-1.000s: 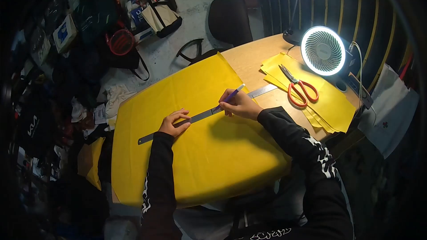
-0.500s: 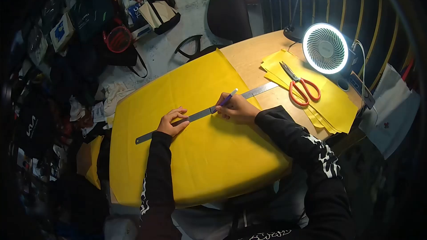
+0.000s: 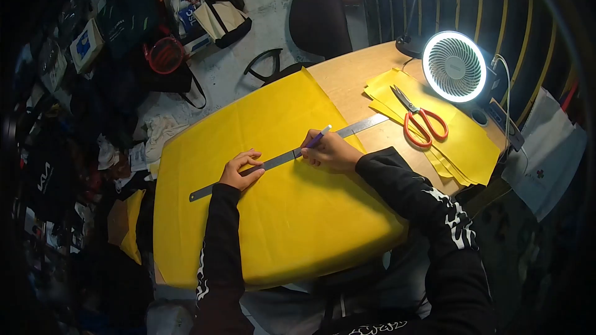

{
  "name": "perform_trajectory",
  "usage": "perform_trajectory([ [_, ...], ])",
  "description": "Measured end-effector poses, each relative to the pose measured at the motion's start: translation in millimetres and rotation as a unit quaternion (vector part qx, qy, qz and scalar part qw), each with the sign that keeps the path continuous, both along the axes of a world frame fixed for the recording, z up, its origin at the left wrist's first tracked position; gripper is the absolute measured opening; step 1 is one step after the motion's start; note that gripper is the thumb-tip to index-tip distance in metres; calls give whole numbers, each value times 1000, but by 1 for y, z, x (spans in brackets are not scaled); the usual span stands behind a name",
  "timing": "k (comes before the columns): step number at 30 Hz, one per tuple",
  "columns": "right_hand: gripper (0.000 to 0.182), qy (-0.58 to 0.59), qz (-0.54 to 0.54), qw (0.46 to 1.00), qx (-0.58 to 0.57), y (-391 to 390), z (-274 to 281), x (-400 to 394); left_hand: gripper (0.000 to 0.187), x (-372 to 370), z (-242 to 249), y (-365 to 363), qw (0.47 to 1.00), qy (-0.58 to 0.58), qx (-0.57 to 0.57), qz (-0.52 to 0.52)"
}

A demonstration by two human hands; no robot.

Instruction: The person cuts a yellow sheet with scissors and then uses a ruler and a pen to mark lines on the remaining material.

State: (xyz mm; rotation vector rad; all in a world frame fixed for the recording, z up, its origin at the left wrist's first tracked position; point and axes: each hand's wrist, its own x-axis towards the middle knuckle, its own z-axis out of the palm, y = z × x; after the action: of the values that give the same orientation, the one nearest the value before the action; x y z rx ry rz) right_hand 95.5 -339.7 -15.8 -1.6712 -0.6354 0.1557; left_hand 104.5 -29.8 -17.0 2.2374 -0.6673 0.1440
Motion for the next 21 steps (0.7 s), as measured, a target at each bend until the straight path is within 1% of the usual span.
perform_trajectory([
  [4, 16, 11, 3, 1000, 2, -1, -2, 1, 18, 0, -1, 0, 1000, -1, 1, 0],
  [13, 16, -18, 2, 1000, -14, -1, 3, -2, 18, -1, 2, 0, 1000, -4, 7, 0],
  [21, 15, -15, 2, 1000, -16, -1, -1, 1, 17, -1, 1, -1, 1000, -3, 3, 4],
])
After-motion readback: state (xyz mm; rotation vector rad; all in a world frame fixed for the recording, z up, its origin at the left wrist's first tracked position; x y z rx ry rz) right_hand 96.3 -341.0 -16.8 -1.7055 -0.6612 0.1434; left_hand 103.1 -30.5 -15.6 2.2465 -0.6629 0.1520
